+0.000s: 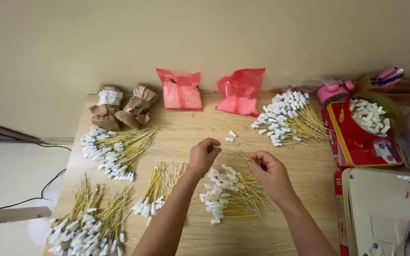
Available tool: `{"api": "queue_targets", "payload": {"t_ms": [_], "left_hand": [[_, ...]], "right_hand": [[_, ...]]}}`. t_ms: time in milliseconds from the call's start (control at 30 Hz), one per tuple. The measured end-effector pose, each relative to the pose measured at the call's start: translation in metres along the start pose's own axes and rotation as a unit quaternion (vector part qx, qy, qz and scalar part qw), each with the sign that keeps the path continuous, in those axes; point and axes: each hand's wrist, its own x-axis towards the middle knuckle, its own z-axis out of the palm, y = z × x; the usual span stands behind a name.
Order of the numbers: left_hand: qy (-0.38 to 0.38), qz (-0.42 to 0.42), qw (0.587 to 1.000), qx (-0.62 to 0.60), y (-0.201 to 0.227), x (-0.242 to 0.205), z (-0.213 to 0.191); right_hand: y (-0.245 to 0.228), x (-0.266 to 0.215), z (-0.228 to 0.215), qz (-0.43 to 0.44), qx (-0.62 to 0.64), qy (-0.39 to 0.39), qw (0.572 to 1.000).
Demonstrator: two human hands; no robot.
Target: Sorting and grouping small electronic wires with white plastic connectors on a wooden table.
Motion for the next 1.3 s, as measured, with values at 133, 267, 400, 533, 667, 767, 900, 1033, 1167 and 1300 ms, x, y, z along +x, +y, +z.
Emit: {"api": "queue_targets", "payload": {"t_ms": [133,267,400,533,667,767,900,1033,1167,1300], "left_hand": [[0.000,-0.039,0.958,-0.283,0.054,-0.050,-0.029],[-0.018,-0.014,0.941,-0.339,0.100,-0.086,-0.045],[-0.029,0.008,0.932,-0.360,0.115,-0.101,-0.034],[-0.034,0.013,0.926,-0.377,0.120,-0.111,-0.028],[-0.029,0.007,0.916,-0.401,0.130,-0.121,-0.031],[-0.028,0.010,0.914,-0.405,0.132,-0.125,-0.030],[-0.025,0.011,0.914,-0.405,0.135,-0.131,-0.026],[-0.033,0.003,0.906,-0.423,0.136,-0.135,-0.027],[-0.016,-0.036,0.862,-0.505,0.142,-0.136,-0.033],[-0.024,-0.061,0.810,-0.582,0.135,-0.132,-0.032]], "right_hand": [[-0.019,-0.013,0.007,-0.008,-0.004,-0.009,1.000],[-0.044,-0.028,0.013,-0.031,-0.014,-0.012,0.999],[-0.055,-0.039,0.012,-0.053,-0.026,-0.001,0.998],[-0.063,-0.053,0.004,-0.063,-0.026,0.002,0.998],[-0.065,-0.063,-0.004,-0.074,-0.030,0.000,0.997],[-0.058,-0.065,-0.006,-0.079,-0.022,0.001,0.997],[-0.071,-0.073,-0.005,-0.075,-0.004,-0.001,0.997],[-0.073,-0.077,-0.007,-0.078,-0.027,-0.002,0.997],[-0.073,-0.078,-0.008,-0.084,-0.033,0.004,0.996],[-0.081,-0.080,-0.007,-0.092,-0.066,0.018,0.993]]}}
